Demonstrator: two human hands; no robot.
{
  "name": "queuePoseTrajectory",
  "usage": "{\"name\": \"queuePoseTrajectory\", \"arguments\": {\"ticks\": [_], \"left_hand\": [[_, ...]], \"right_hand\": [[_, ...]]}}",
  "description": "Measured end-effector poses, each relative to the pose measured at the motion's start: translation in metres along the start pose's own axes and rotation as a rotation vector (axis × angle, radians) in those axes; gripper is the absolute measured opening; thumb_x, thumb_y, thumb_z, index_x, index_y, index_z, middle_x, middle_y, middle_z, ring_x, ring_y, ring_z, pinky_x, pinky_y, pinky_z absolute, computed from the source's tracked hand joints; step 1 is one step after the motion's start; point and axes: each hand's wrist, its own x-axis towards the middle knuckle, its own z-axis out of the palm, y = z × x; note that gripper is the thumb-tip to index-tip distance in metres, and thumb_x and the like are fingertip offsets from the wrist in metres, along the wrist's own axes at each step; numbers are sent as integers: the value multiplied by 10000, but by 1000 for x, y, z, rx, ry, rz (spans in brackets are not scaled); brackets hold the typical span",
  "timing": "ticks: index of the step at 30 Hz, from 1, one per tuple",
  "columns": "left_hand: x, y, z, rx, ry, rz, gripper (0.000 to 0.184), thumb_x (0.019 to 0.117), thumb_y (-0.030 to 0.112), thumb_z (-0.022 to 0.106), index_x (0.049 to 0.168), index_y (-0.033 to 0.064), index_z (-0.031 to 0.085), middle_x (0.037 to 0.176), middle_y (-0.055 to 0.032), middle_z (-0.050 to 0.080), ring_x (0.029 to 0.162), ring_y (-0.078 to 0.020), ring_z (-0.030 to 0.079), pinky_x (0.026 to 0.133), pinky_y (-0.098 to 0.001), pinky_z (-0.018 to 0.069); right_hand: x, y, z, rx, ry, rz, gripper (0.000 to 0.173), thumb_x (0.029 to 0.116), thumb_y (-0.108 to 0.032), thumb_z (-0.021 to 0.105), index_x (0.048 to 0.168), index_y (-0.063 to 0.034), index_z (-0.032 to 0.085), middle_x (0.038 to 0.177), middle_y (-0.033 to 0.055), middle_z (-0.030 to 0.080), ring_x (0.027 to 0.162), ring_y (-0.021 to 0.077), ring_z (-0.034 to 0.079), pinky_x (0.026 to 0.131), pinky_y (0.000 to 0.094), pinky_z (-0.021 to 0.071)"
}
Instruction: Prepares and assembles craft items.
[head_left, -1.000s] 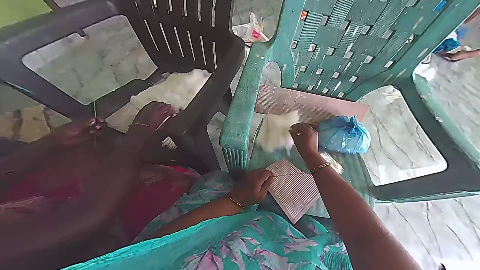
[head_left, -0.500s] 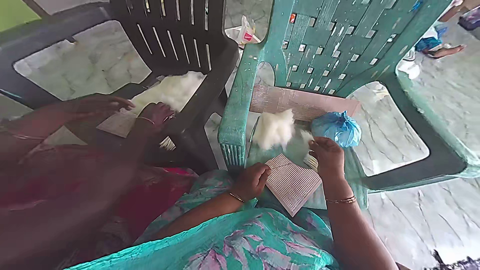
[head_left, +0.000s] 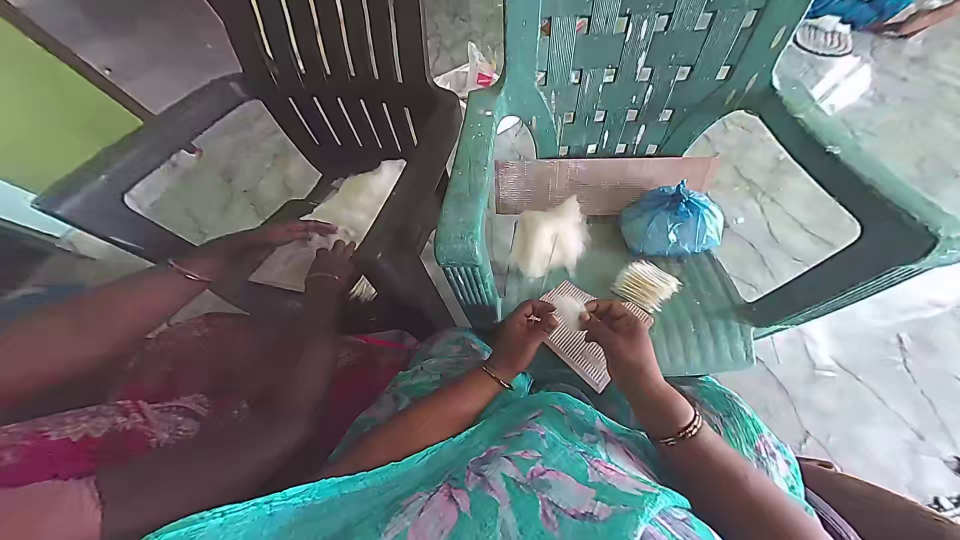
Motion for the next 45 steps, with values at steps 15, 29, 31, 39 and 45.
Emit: {"name": "queuePoseTrajectory", "arguments": {"ticks": [15,29,31,39,45], "left_hand": [[29,37,41,173,-31,-31,87,943,62,706,955,15,634,752,17,609,618,-15,529,584,-184,449],[138,17,18,1068,25,-150,313,985,185,689,1167,-67,651,1097,-264,664,1035,-404,648,956,-579,504],[135,16,21,1071,56,-124,433,952,202,736,1275,-57,612,1126,-267,646,1039,-407,636,951,-573,509],[68,48,43,539,88,-26,378,955,241,737,1259,33,651,1082,-111,633,876,-177,595,756,-357,518],[36,62,53,278,-101,-136,60,968,82,684,942,27,683,771,21,614,548,-10,444,508,-174,372]], "right_hand": [[12,1,-30,120,-29,-57,81,949,0,638,1026,-4,662,870,28,700,771,80,667,740,255,571],[47,-1,-62,358,180,109,48,1000,2,601,1039,-25,598,868,51,669,713,105,642,659,254,545],[47,-2,-65,356,167,117,57,997,1,608,1043,-27,591,857,53,680,705,106,649,657,255,545],[37,-3,-62,296,26,41,24,963,-26,671,952,-46,664,795,5,660,660,69,591,640,231,517],[23,3,-50,280,-87,1,35,932,-4,695,917,-35,696,781,2,692,692,63,631,663,229,536]]}}
